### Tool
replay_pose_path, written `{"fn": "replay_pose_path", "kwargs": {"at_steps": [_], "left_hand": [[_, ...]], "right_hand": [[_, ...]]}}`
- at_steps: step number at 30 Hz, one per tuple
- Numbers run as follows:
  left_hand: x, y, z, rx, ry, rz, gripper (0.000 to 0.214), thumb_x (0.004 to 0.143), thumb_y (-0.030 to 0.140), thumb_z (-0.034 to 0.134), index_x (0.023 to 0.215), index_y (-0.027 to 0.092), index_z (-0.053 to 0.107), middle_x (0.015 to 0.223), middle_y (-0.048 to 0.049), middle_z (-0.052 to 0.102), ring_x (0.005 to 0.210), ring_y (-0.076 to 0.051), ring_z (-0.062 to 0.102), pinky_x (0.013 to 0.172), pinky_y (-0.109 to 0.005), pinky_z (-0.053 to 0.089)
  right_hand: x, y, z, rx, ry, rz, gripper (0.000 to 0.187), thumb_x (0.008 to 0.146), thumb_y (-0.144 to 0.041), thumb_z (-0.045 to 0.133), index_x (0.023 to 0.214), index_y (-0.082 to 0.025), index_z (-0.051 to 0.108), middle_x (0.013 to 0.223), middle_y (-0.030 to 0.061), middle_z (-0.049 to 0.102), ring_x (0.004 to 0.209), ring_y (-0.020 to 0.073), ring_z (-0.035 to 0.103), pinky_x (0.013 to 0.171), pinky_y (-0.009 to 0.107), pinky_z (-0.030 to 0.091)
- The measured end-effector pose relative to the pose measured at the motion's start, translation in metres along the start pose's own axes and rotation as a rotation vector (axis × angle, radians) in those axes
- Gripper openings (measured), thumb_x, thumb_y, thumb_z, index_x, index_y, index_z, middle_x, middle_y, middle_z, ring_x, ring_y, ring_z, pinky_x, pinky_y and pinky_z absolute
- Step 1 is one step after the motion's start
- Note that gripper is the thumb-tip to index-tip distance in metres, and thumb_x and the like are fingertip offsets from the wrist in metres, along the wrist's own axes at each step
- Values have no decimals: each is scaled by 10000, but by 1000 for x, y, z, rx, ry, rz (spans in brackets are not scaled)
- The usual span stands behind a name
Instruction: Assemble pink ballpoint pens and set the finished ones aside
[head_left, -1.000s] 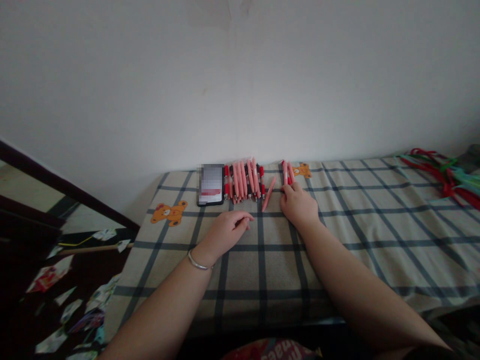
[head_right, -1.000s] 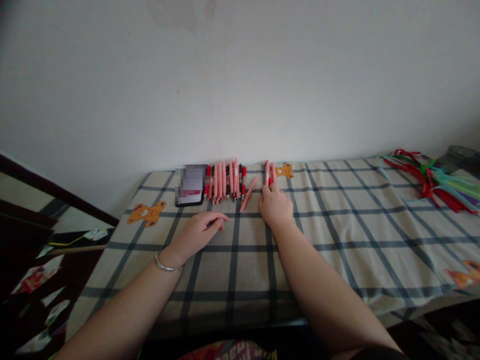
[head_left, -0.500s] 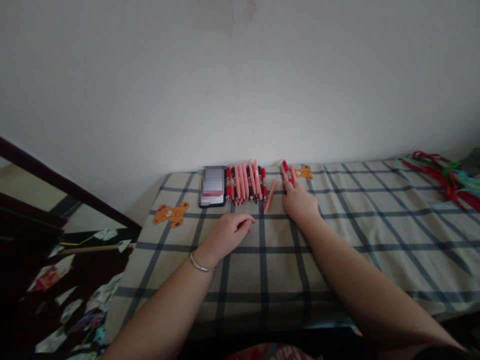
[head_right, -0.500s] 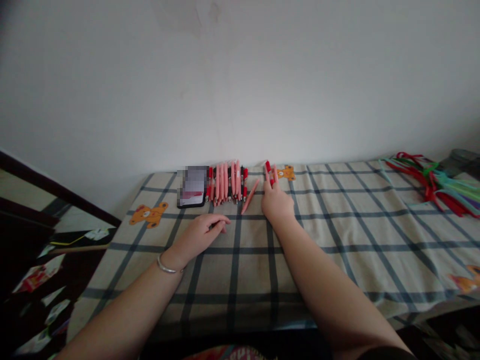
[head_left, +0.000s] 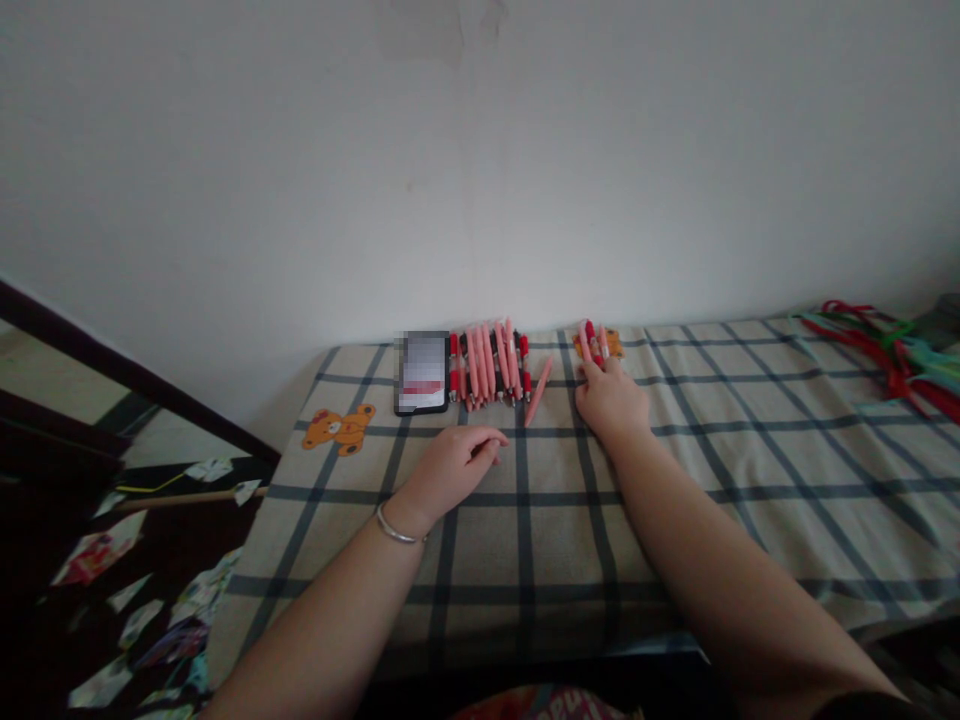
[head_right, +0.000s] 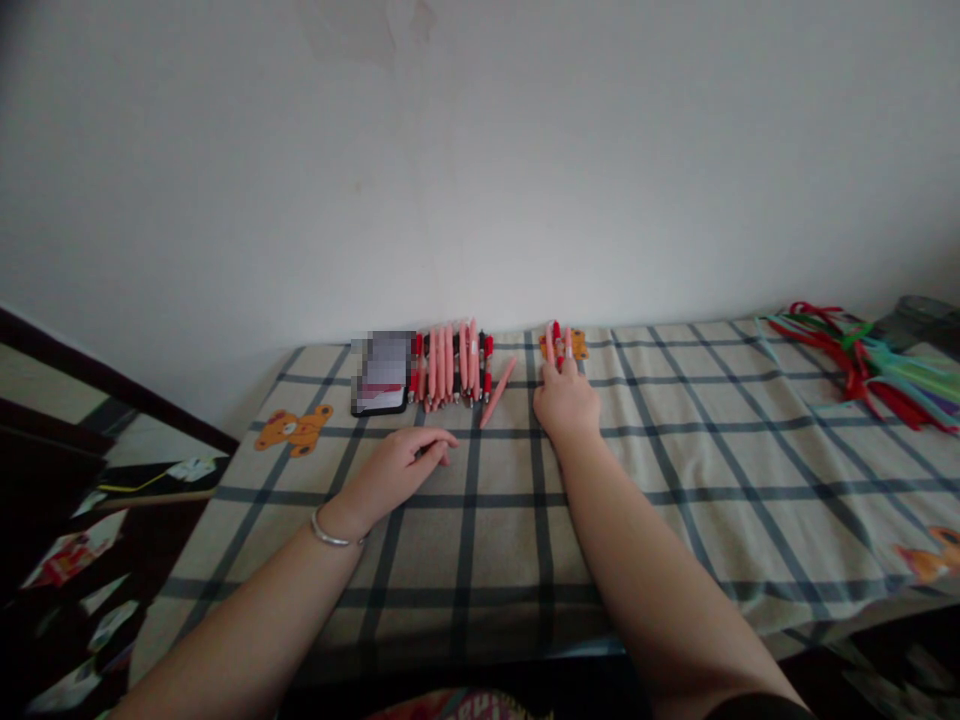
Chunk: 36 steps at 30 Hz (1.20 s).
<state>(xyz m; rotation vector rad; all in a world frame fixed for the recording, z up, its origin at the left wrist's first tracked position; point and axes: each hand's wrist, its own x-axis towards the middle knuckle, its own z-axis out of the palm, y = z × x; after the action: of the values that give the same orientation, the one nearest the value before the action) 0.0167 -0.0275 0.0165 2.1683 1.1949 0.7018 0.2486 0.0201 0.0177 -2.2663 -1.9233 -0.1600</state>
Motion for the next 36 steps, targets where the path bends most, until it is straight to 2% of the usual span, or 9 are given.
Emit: {"fn": "replay_pose_path", "kwargs": {"at_steps": [10, 12, 14, 17, 20, 28, 32, 34, 36], "left_hand": [[0, 2, -1, 23, -9, 6, 215, 866, 214, 444, 904, 197, 655, 742, 18, 676, 735, -121, 618, 705, -232, 432], [0, 2, -1, 26, -7, 10, 216, 867, 216, 442, 902, 199, 654, 738, 18, 676, 731, -122, 618, 704, -233, 434], [0, 1, -1, 32, 1, 14, 214, 866, 218, 444, 901, 200, 655, 741, 16, 678, 735, -125, 619, 709, -236, 435], [1, 1, 0, 38, 5, 15, 209, 863, 225, 452, 903, 199, 656, 751, 14, 680, 747, -128, 619, 721, -238, 437], [1, 2, 0, 34, 1, 3, 215, 864, 230, 447, 907, 199, 655, 750, 10, 678, 745, -131, 618, 723, -241, 440], [0, 2, 0, 19, 30, 1, 215, 855, 206, 446, 924, 205, 649, 776, 8, 670, 755, -132, 614, 729, -247, 453], [0, 1, 1, 34, 38, 8, 220, 855, 194, 443, 933, 208, 648, 805, 4, 676, 773, -133, 618, 741, -249, 456], [0, 1, 1, 36, 42, 10, 220, 851, 189, 448, 946, 206, 646, 822, 0, 679, 786, -136, 621, 747, -250, 460], [0, 2, 0, 28, 42, 8, 224, 848, 184, 450, 962, 203, 642, 839, -4, 681, 795, -137, 624, 755, -252, 466]], "right_hand": [[-3, 2, 5, 51, 133, -41, 347, 827, -218, 424, 1120, -192, 610, 1125, 155, 525, 866, 264, 604, 656, 359, 490], [-6, 0, 4, 97, 202, -134, 357, 813, -196, 445, 1134, -205, 601, 1154, 138, 522, 937, 264, 581, 675, 343, 494], [-9, -3, 2, 154, 241, -294, 370, 812, -177, 456, 1155, -220, 588, 1174, 111, 529, 1013, 249, 544, 740, 328, 491], [-14, -8, 3, 202, 191, -566, 341, 817, -163, 478, 1120, -237, 616, 1174, 74, 553, 1023, 222, 520, 859, 332, 456], [-15, -11, 6, 249, 125, -731, 287, 828, -158, 493, 1044, -248, 658, 1140, 52, 583, 1025, 203, 505, 884, 312, 437], [-17, -13, -3, 207, 65, -783, 230, 861, -184, 480, 995, -224, 663, 1184, 72, 567, 1134, 228, 434, 932, 346, 388], [-20, -13, -11, 233, 9, -894, 206, 864, -197, 483, 990, -226, 643, 1082, 62, 621, 1037, 208, 507, 917, 349, 384], [-22, -11, -15, 314, 41, -912, 196, 864, -195, 474, 974, -220, 634, 996, 54, 647, 965, 192, 539, 896, 342, 393], [-24, -9, -18, 452, 114, -848, 174, 852, -204, 482, 954, -204, 624, 957, 56, 652, 926, 182, 548, 840, 314, 421]]}}
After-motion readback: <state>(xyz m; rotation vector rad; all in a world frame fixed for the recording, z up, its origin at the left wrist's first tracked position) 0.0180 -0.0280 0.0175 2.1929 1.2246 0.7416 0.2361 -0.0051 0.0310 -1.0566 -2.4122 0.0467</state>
